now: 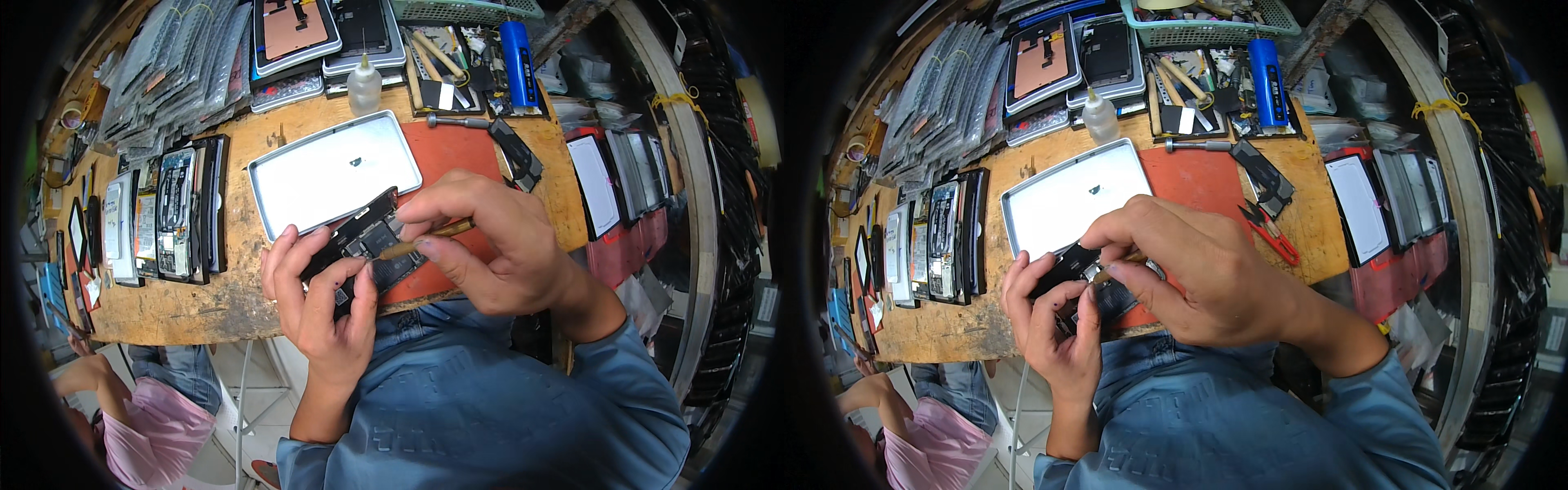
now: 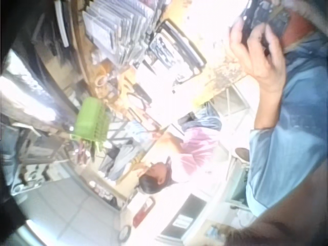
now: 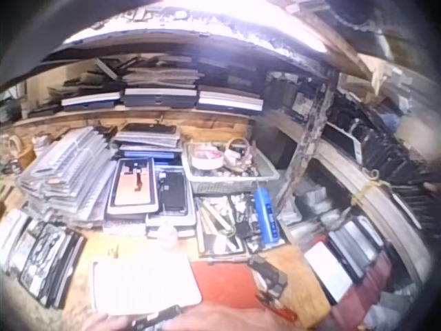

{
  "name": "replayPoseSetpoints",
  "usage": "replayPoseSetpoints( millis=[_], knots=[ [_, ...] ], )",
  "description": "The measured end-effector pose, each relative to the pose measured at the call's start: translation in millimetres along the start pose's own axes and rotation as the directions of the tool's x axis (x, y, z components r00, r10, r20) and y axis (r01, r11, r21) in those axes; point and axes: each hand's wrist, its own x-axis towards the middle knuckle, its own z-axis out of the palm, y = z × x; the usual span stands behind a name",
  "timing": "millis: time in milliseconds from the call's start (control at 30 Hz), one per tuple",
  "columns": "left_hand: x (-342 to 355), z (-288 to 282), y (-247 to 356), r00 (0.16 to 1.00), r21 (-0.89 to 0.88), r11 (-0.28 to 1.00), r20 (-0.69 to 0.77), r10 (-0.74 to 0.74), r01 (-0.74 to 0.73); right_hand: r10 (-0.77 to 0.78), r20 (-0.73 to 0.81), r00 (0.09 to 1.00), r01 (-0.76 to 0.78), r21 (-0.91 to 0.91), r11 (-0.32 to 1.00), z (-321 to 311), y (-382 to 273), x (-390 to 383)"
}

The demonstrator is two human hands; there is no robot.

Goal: The person disassembles a smartphone, removes the back cover, and uses a plastic pry tool to disconnect internal components. They then reconnect the components, reassemble the phone, and test the screen by swiping and tapping.

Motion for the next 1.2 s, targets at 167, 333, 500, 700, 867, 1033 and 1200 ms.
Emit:
replayPoseSetpoints(
  millis=[167,333,500,700,867,1033,1200],
  knots=[
    [0,1,0,1.000,-0.002,1.000,-0.003,-0.008,0.008,0.009,-0.003,1.000,-0.009,0.013,1.000,1,-1,-1],
    [-1,2,-1,1.000,0.000,1.000,-0.008,-0.001,0.001,0.012,-0.002,1.000,-0.012,0.002,1.000,0,-1,-1],
    [0,1,-2,1.000,0.008,1.000,-0.007,0.003,-0.003,0.016,0.001,1.000,-0.016,0.011,1.000,2,-1,0],
    [0,0,-3,0.999,0.020,0.999,0.022,0.024,-0.025,0.016,0.002,1.000,-0.016,0.005,1.000,3,-1,0],
    [2,1,0,0.999,-0.068,0.997,0.000,0.045,-0.045,0.000,0.016,1.000,0.001,-0.074,0.997,2,-1,-1],
    [-1,1,-8,0.996,0.025,0.997,0.049,0.072,-0.073,-0.005,0.090,0.996,0.026,-0.241,0.970,1,12,-4],
    [1,1,-11,0.995,0.014,0.997,0.058,0.076,-0.077,0.009,0.139,0.990,0.023,-0.230,0.973,3,17,-6]
  ],
)
